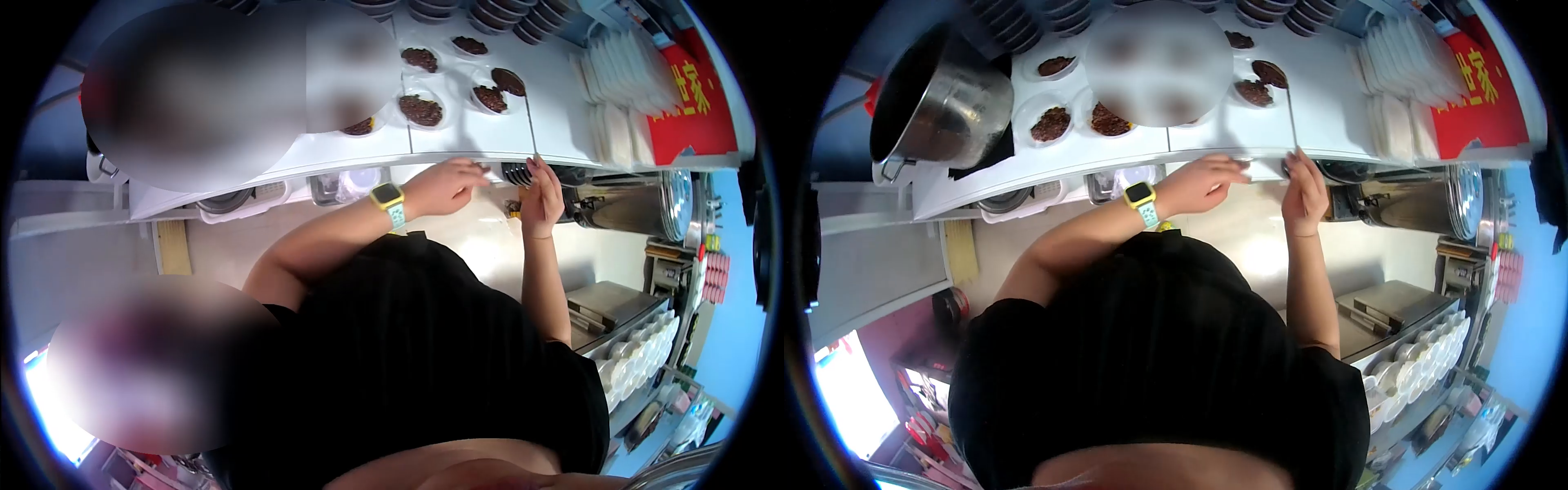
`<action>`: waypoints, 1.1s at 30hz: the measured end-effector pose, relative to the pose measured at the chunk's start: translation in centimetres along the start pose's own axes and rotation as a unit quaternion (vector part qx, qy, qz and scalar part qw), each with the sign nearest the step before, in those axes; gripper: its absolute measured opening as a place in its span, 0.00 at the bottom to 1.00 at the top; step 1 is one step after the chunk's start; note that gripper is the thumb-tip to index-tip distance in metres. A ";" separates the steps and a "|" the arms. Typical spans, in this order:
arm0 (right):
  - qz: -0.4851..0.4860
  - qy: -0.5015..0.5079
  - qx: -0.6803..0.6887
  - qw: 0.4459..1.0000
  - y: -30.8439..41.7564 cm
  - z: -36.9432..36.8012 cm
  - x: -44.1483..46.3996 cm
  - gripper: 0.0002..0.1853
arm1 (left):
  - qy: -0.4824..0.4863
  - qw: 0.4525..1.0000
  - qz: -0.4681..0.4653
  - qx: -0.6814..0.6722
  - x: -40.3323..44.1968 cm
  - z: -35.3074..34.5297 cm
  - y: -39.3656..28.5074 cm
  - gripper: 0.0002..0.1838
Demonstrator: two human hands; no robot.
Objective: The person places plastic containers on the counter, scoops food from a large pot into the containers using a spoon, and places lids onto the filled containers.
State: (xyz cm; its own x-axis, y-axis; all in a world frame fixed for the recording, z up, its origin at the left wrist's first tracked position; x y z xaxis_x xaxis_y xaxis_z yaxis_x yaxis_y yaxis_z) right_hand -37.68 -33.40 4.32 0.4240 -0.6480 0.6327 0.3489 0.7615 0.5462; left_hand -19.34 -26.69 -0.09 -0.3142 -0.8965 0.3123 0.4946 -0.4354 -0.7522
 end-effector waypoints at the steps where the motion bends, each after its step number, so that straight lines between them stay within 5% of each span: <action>1: -0.020 0.000 -0.004 1.000 0.1 0.1 0.0 0.09 | 0.005 1.000 -0.019 -0.023 -1.4 -0.2 0.0 0.19; 2: -0.014 0.002 -0.008 1.000 -0.8 0.2 -0.4 0.11 | 0.009 0.998 -0.040 -0.046 -2.6 -0.2 0.1 0.17; 5: -0.237 -0.116 0.269 0.926 -3.5 0.4 -1.0 0.17 | 0.049 0.993 0.028 -0.106 -6.6 1.1 0.9 0.17; 9: -0.304 -0.222 0.397 0.837 -5.3 1.2 -1.1 0.15 | 0.057 0.973 0.107 -0.196 -11.8 3.6 1.0 0.16; 13: -0.324 -0.228 0.453 0.799 -6.7 2.2 -1.4 0.14 | -0.001 0.960 0.149 -0.236 -16.4 5.7 1.6 0.15; 16: -0.315 -0.218 0.593 0.709 -8.2 1.8 -1.7 0.13 | -0.037 0.945 0.190 -0.263 -19.3 8.2 1.4 0.14; 19: -0.300 -0.157 0.665 0.666 -6.0 0.6 0.4 0.12 | -0.158 0.934 0.189 -0.257 -22.3 12.1 1.4 0.14; 24: -0.311 -0.059 0.652 0.689 5.0 -5.7 7.6 0.14 | -0.342 0.935 0.089 -0.042 -27.3 19.9 -0.9 0.14; 26: -0.240 0.033 0.657 0.714 11.7 -9.2 11.5 0.15 | -0.493 0.863 0.032 0.104 -30.9 23.6 -3.0 0.10; 28: -0.231 0.044 0.638 0.734 17.0 -12.5 14.2 0.16 | -0.526 0.842 0.036 0.112 -33.5 25.4 -2.4 0.07; 30: -0.104 0.117 0.551 0.820 23.5 -15.4 17.6 0.17 | -0.612 0.778 0.056 0.133 -35.8 28.3 -1.7 0.14; 31: -0.100 0.117 0.554 0.818 25.8 -16.8 18.9 0.17 | -0.606 0.783 0.056 0.132 -36.8 29.3 -0.7 0.23; 33: -0.029 0.167 0.432 0.886 31.1 -19.7 21.5 0.18 | -0.610 0.777 0.065 0.141 -37.5 31.2 -0.1 0.24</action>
State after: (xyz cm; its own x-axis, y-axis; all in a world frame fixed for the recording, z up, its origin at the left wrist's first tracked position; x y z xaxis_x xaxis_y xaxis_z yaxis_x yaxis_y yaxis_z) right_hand -1.24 -23.43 24.12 0.7004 -0.5364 0.4710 -0.3307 0.3409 0.8800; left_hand 17.71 4.41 6.35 0.6703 -0.2704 0.6911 0.6697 -0.1808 -0.7203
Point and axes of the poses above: each hand's wrist, its own x-axis towards the middle knuckle, its own z-axis out of the back of the hand, y = z × x, the point moved 7 cm from there along x, towards the middle knuckle, and after that the axes turned 7 degrees about y, right-handed, at the moved point
